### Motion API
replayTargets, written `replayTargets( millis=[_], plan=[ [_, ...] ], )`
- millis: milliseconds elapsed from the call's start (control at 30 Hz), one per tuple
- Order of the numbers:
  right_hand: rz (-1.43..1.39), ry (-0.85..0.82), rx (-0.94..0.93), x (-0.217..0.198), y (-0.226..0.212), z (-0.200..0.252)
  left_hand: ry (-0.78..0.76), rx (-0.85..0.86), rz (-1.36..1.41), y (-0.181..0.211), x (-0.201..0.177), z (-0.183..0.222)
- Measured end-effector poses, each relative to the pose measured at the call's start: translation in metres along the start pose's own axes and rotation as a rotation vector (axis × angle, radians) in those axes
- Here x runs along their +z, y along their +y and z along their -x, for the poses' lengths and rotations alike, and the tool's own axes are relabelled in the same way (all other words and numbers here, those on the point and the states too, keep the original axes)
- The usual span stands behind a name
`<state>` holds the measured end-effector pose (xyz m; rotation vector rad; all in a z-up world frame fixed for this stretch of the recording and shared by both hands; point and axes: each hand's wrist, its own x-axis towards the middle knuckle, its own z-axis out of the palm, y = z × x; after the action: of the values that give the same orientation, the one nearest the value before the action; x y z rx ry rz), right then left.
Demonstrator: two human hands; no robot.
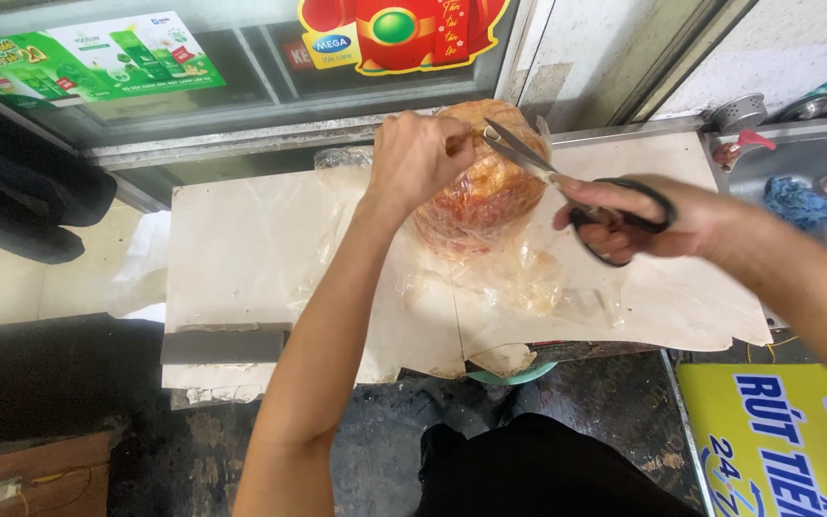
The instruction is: Unwrap a large spit of processed meat from its plastic packaging using scissors.
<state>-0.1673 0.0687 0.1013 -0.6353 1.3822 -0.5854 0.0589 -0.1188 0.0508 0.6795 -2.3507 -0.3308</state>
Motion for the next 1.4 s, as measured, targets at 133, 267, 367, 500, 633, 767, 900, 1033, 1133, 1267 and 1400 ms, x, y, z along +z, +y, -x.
replayTargets(
  millis=[133, 267, 367, 500, 633, 767, 900, 1033, 1133, 1267, 1400],
  plan=[
    [-0.214, 0.019, -0.030, 0.035, 0.017, -0.008, 0.074, 0.046, 0.009, -0.002, 0.000, 0.007],
    [-0.337, 0.085, -0.093, 0.066, 0.013, -0.005, 0.100, 0.075, 0.155, -0.007, 0.002, 0.012],
    [-0.399, 0.107, -0.114, 0.078, 0.010, -0.008, 0.215, 0.006, 0.335, -0.024, 0.014, 0.018],
    [-0.430, 0.137, -0.130, 0.083, 0.020, -0.016, 0.320, -0.370, 0.482, -0.053, 0.047, 0.003],
    [-0.424, 0.181, -0.096, 0.088, 0.015, -0.003, 0.013, -0.454, 0.666, -0.075, 0.099, -0.004],
    [-0.400, 0.232, -0.133, 0.086, 0.025, -0.005, 0.039, -0.550, 0.684, -0.036, 0.076, 0.007],
    [-0.153, 0.329, -0.306, 0.095, 0.031, -0.020, 0.229, -0.585, 0.631, -0.014, 0.075, 0.023],
    [-0.007, 0.411, -0.241, 0.084, 0.026, -0.024, 0.354, -0.569, 0.657, -0.013, 0.088, 0.035],
    [-0.231, 0.235, -0.241, 0.072, 0.019, -0.030, 0.402, -0.525, 0.652, -0.009, 0.085, 0.038],
    [-0.193, 0.253, -0.154, 0.073, -0.001, -0.021, 0.338, -0.589, 0.723, -0.014, 0.072, 0.037],
    [-0.233, 0.264, -0.100, 0.061, 0.015, -0.025, 0.296, -0.530, 0.838, -0.048, 0.111, 0.017]
  ],
)
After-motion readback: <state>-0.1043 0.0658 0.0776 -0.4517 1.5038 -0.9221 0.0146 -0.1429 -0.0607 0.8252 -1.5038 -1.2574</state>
